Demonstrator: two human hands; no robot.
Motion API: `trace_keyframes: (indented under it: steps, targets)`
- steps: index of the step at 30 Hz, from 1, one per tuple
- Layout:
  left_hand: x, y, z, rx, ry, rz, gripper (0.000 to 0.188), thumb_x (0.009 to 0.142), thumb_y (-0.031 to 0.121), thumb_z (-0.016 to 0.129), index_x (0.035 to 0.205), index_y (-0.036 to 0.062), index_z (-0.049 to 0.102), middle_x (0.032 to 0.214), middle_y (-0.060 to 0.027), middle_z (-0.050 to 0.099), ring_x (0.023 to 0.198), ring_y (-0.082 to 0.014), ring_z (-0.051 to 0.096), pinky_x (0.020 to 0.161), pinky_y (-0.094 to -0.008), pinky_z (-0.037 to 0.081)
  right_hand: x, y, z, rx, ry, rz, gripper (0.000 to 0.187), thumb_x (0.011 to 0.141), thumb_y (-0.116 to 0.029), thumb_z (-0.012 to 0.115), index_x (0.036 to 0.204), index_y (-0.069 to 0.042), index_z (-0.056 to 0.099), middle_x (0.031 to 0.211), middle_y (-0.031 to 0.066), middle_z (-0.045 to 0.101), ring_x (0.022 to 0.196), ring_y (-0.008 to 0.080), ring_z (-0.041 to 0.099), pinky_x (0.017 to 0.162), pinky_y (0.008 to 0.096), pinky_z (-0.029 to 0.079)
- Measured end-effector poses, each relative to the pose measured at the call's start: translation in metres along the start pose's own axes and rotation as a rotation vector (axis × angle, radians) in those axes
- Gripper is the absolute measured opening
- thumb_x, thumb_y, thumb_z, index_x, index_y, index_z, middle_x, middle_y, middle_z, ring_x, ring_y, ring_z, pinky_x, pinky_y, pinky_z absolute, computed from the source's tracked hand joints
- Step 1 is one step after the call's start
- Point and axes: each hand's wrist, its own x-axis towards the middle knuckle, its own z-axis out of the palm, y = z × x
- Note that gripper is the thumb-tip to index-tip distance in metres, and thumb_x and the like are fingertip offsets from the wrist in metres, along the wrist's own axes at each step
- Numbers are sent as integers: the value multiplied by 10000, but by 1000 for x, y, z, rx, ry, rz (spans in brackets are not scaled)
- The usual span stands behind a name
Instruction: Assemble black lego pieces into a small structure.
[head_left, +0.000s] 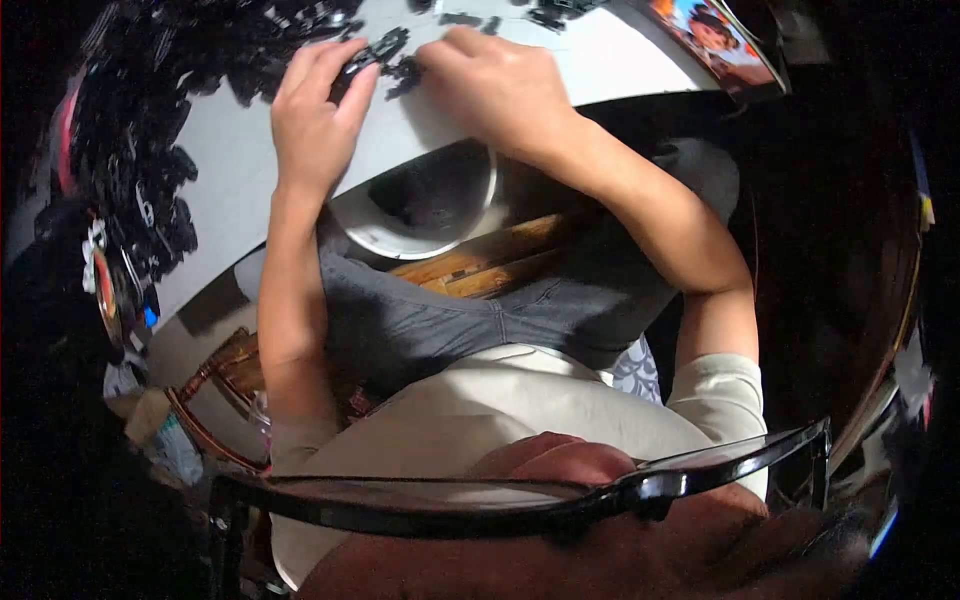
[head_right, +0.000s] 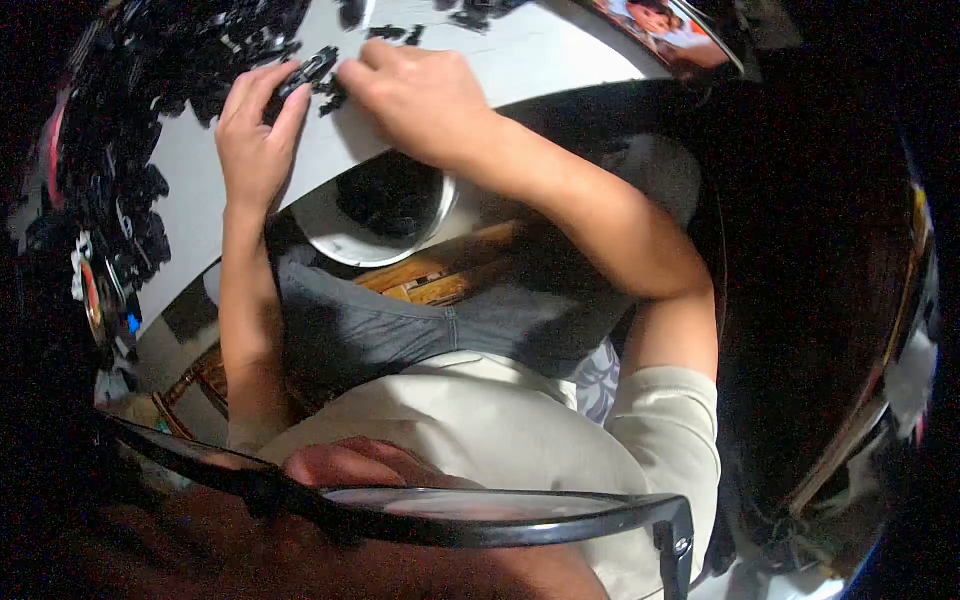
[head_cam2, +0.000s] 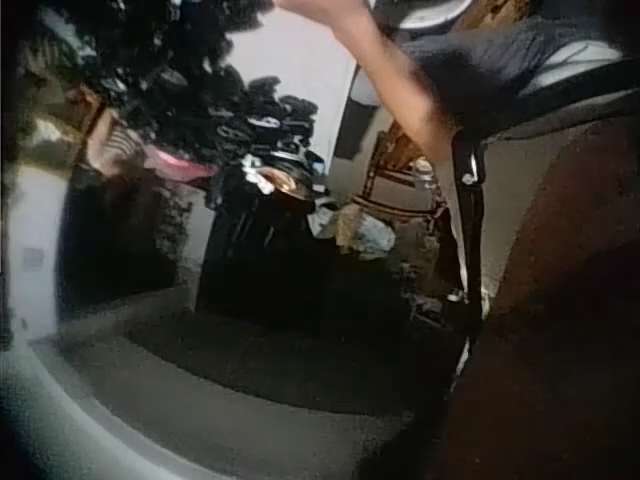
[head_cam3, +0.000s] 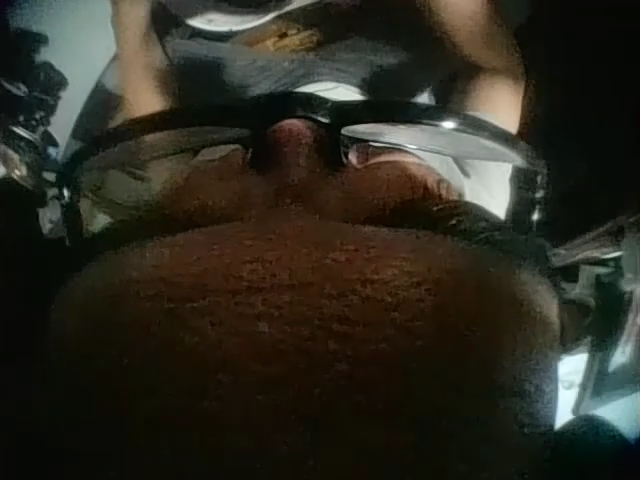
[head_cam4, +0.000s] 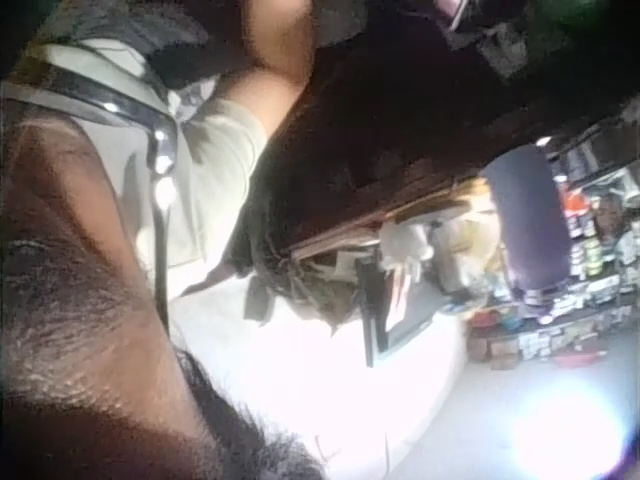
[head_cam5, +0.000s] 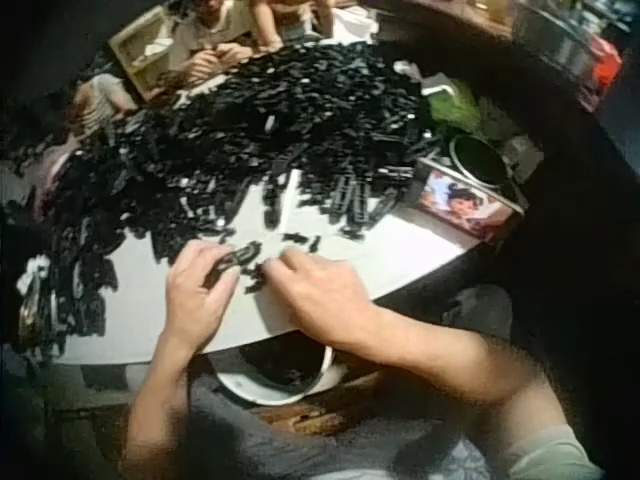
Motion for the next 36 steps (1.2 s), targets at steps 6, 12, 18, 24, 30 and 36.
trace_keyframes:
  steps: [6, 12, 18, 24, 30, 36]
  targets:
    - [1, 1, -9, -122, 41, -88, 270, 858, 120, 786, 1120, 67, 752, 1019, -98, 725, 913, -251, 710, 821, -329, 544, 3, -3, -7, 23, -3, -10, 219, 899, -208, 700, 1092, -114, 652, 947, 80, 658, 809, 278, 723, 623, 409, 581]
    - [3, 7, -14, -249, 7, -84, 281, 882, 63, 770, 1162, 46, 747, 1093, -72, 735, 1000, -166, 687, 886, -282, 521, 5, 0, -1, -43, -51, 39, 258, 910, -214, 735, 1154, -139, 705, 1075, 59, 687, 805, 260, 741, 635, 358, 596]
    - [-2, 3, -12, -348, -5, -173, 289, 891, 59, 770, 1178, 44, 743, 1121, -64, 725, 1008, -137, 671, 880, -260, 513, 11, -6, 1, -33, -45, 5, 136, 893, -210, 687, 989, -115, 680, 973, 62, 677, 801, 281, 721, 629, 414, 589]
    - [-1, 4, -11, -353, -6, -153, 282, 902, 70, 763, 1183, 47, 742, 1109, -47, 714, 977, -116, 660, 854, -242, 507, 8, 2, 17, -9, 84, -93, 78, 863, -154, 687, 908, -105, 646, 909, 52, 669, 777, 273, 701, 624, 403, 580]
    - [0, 3, -19, -333, 30, -158, 279, 902, 87, 769, 1179, 57, 745, 1071, -32, 705, 909, -96, 634, 785, -230, 500, 11, 5, -1, 270, 229, -82, 191, 861, 7, 766, 1031, -60, 709, 978, 59, 716, 750, 161, 711, 594, 265, 563]
    - [-3, 9, -22, -395, -71, -144, 286, 907, 85, 765, 1192, 69, 742, 1058, -13, 700, 883, -78, 621, 756, -219, 494, 10, -1, -3, 408, 293, -116, 233, 782, -15, 811, 975, -66, 692, 957, 83, 710, 796, 252, 714, 654, 340, 581]
